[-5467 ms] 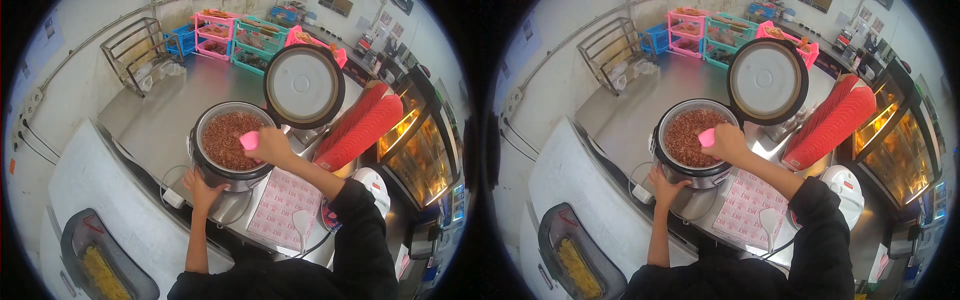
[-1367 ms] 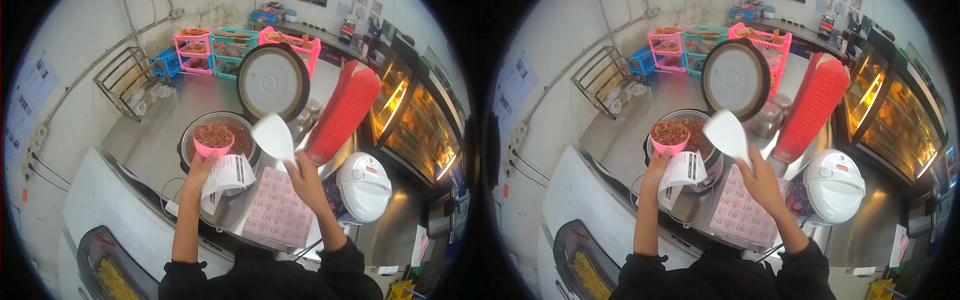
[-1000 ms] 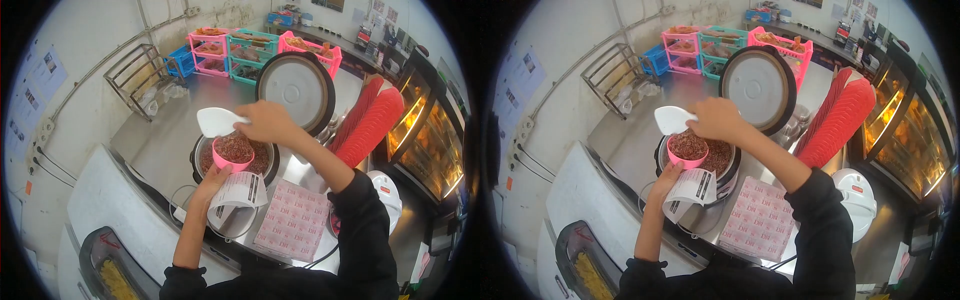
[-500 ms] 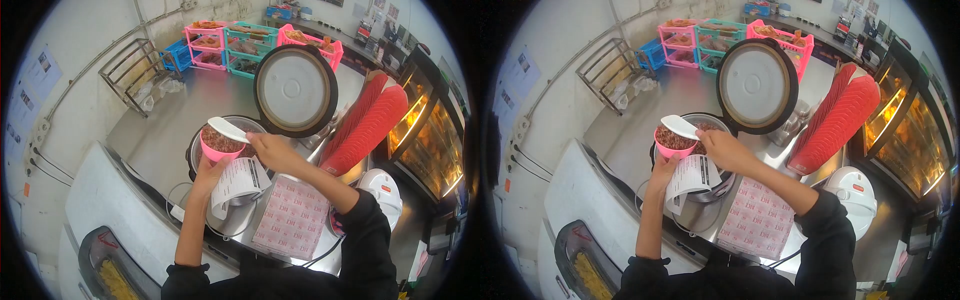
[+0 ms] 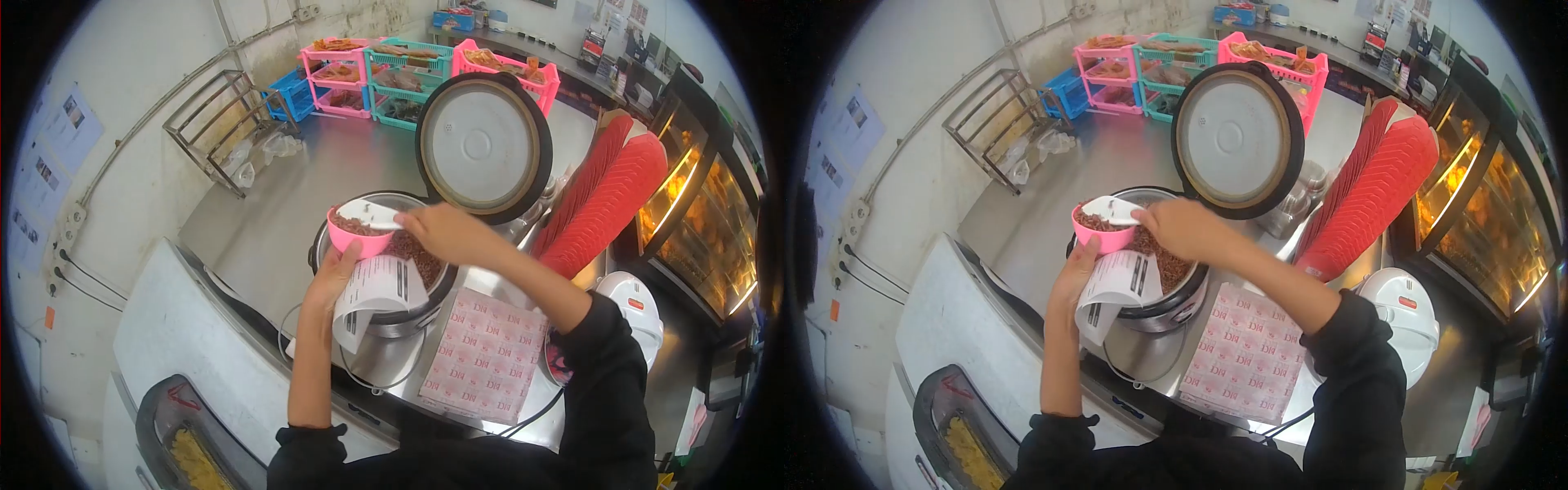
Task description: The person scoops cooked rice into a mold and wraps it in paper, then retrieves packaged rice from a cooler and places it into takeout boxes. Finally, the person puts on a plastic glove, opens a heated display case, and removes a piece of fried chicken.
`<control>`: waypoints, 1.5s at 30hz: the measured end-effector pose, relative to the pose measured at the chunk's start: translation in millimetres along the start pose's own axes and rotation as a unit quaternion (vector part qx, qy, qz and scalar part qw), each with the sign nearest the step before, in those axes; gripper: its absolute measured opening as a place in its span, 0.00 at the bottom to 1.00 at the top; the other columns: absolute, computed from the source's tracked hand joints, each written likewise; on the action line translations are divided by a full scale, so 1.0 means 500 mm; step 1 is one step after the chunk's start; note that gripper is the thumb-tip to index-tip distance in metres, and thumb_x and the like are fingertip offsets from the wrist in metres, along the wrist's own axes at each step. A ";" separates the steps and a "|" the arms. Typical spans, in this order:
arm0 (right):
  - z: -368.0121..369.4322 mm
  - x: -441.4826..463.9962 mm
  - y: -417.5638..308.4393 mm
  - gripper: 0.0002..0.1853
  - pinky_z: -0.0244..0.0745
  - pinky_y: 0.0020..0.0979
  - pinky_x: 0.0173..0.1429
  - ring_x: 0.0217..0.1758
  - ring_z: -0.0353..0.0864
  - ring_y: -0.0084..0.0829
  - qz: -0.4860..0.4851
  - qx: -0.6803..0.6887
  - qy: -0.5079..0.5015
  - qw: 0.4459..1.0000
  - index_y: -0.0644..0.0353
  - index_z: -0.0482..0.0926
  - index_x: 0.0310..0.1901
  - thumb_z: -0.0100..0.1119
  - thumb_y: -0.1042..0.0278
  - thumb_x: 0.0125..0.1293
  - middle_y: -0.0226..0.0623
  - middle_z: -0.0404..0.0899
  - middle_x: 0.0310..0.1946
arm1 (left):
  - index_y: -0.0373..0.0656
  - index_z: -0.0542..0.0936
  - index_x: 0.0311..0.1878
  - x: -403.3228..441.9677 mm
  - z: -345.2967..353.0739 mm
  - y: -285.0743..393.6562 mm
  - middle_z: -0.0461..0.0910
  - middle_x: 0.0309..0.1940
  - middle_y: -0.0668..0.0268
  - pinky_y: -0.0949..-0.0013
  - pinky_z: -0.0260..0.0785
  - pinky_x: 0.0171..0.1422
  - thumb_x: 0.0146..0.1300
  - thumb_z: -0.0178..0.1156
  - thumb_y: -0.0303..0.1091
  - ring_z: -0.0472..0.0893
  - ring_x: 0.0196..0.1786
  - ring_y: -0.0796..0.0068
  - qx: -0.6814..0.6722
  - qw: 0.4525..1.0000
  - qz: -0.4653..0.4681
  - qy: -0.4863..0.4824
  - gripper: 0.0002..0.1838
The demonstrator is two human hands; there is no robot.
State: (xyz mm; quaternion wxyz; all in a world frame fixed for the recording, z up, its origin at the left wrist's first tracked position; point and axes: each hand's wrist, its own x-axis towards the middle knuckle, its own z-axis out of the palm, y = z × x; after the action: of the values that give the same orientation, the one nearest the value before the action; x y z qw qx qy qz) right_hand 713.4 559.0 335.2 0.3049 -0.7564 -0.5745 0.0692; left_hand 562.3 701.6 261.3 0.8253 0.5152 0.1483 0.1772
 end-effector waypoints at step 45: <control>-0.010 -0.015 -0.031 0.31 0.68 0.46 0.44 0.34 0.76 0.53 0.088 0.036 -0.182 0.979 0.74 0.73 0.31 0.28 0.51 0.72 0.59 0.74 0.26 | 0.37 0.59 0.62 -0.004 0.055 -0.034 0.71 0.51 0.60 0.71 0.69 0.54 0.54 0.65 0.29 0.74 0.52 0.73 0.210 0.964 0.142 0.077 0.35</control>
State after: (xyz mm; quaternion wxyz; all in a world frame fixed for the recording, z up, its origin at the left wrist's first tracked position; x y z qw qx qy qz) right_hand 700.7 552.7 345.9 0.2152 -0.7673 -0.5484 0.2532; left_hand 574.8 671.8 257.6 0.6510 0.6778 0.1705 0.2962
